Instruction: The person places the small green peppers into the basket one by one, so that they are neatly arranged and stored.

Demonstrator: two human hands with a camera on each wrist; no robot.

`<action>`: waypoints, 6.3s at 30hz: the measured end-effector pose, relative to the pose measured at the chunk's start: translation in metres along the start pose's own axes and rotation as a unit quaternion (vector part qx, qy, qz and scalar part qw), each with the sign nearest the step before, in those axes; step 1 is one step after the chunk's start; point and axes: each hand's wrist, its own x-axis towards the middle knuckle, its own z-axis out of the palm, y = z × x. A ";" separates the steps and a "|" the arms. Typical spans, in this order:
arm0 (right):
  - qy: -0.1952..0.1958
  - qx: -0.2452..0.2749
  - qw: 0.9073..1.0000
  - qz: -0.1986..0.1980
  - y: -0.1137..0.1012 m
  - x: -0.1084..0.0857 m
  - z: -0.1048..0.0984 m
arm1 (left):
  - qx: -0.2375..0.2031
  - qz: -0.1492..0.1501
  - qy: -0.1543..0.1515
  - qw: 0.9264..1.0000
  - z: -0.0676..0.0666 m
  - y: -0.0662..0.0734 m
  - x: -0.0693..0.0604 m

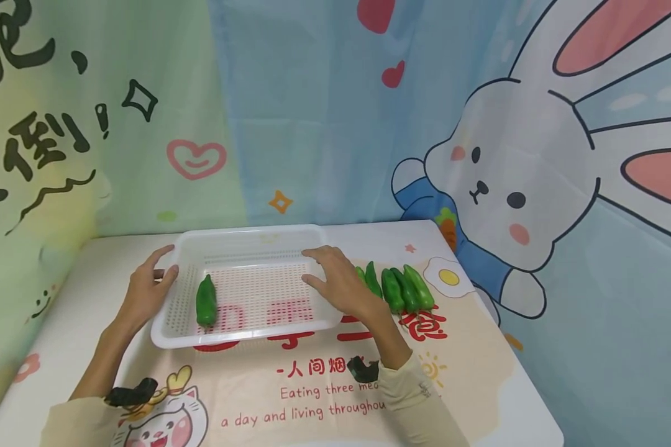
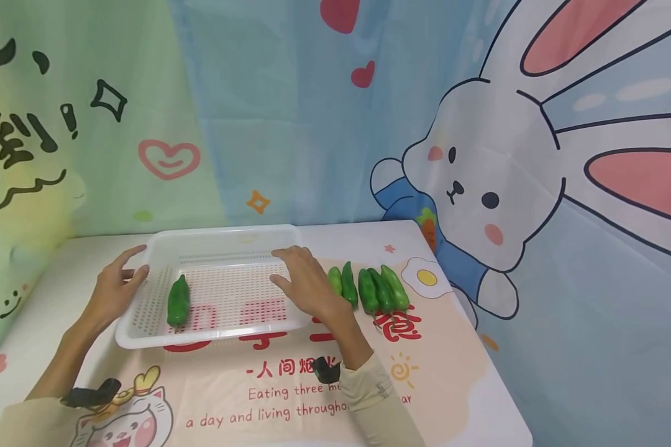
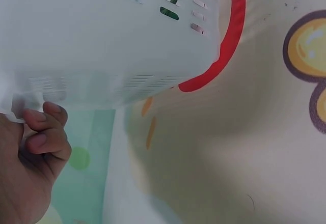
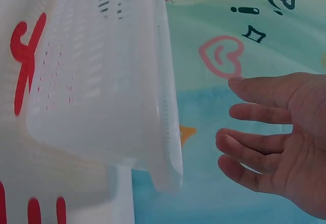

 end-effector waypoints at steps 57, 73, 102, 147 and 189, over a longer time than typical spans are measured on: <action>0.089 -0.056 0.992 0.063 0.169 -0.053 -0.061 | -0.010 0.001 0.004 1.000 -0.001 0.001 -0.001; 0.064 -0.091 0.989 0.097 0.197 -0.066 -0.063 | -0.014 0.000 0.002 1.000 -0.001 0.000 0.000; 0.031 -0.069 0.992 0.098 0.214 -0.078 -0.055 | -0.012 -0.002 -0.002 1.000 -0.001 -0.003 0.002; 0.009 -0.077 0.986 0.145 0.228 -0.075 -0.050 | -0.024 -0.018 -0.006 1.000 0.000 -0.004 0.005; 0.055 -0.052 0.993 0.089 0.136 -0.062 -0.082 | -0.019 -0.016 0.000 1.000 -0.001 -0.005 0.005</action>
